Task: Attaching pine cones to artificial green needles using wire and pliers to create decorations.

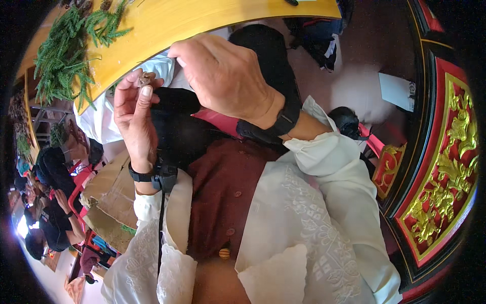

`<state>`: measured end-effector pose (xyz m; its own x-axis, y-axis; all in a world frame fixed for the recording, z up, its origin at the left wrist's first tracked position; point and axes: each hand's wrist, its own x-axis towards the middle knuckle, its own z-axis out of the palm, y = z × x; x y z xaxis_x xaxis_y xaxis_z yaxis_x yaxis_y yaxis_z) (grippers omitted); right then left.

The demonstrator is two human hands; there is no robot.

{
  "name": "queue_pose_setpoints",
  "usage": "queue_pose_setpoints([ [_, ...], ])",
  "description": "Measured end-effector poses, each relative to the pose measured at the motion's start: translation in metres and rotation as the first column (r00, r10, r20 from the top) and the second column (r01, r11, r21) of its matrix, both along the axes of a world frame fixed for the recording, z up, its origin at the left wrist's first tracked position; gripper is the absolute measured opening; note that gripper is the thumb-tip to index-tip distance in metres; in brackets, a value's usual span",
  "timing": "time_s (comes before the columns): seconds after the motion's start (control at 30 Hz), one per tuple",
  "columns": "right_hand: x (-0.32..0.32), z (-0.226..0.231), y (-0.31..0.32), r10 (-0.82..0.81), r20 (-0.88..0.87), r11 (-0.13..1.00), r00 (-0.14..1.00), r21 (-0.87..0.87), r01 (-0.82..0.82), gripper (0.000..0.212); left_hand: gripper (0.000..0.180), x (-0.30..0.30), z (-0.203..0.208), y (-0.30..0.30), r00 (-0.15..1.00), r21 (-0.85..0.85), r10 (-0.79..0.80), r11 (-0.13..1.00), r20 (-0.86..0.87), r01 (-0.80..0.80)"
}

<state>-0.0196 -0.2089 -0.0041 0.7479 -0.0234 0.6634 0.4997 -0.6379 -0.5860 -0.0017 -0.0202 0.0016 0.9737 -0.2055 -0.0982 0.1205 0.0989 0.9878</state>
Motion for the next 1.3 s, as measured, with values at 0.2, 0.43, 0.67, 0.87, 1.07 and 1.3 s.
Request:
queue_pose_setpoints([
  [0.2, -0.005, 0.002, 0.001, 0.035, -0.079, 0.999, 0.996, -0.011, -0.036, 0.017, 0.032, 0.001, -0.005, -0.004, 0.996, -0.076, -0.016, 0.997, -0.085, 0.009],
  [0.43, -0.009, 0.004, 0.015, 0.093, -0.153, 0.988, 0.984, 0.135, -0.072, 0.015, 0.030, 0.000, -0.016, -0.004, 0.992, -0.103, -0.071, 0.993, -0.101, 0.060],
  [0.67, -0.013, 0.000, 0.015, 0.097, -0.170, 0.994, 0.981, 0.064, -0.088, 0.016, 0.030, -0.004, -0.006, -0.005, 0.980, -0.176, -0.098, 0.982, -0.171, 0.067],
  [0.87, -0.018, -0.001, 0.016, 0.111, -0.136, 0.994, 0.984, 0.019, -0.110, 0.014, 0.031, -0.014, -0.009, -0.009, 0.983, -0.189, -0.156, 0.973, -0.096, 0.136],
  [1.07, -0.019, -0.003, 0.016, 0.105, -0.109, 0.994, 0.988, -0.025, -0.109, 0.012, 0.031, -0.015, -0.007, -0.010, 0.988, -0.285, -0.119, 0.954, -0.095, 0.087],
  [1.3, -0.018, -0.003, 0.017, 0.109, -0.076, 0.994, 0.991, -0.014, -0.111, 0.012, 0.029, -0.016, -0.002, -0.011, 0.991, -0.345, -0.112, 0.935, -0.069, 0.082],
])
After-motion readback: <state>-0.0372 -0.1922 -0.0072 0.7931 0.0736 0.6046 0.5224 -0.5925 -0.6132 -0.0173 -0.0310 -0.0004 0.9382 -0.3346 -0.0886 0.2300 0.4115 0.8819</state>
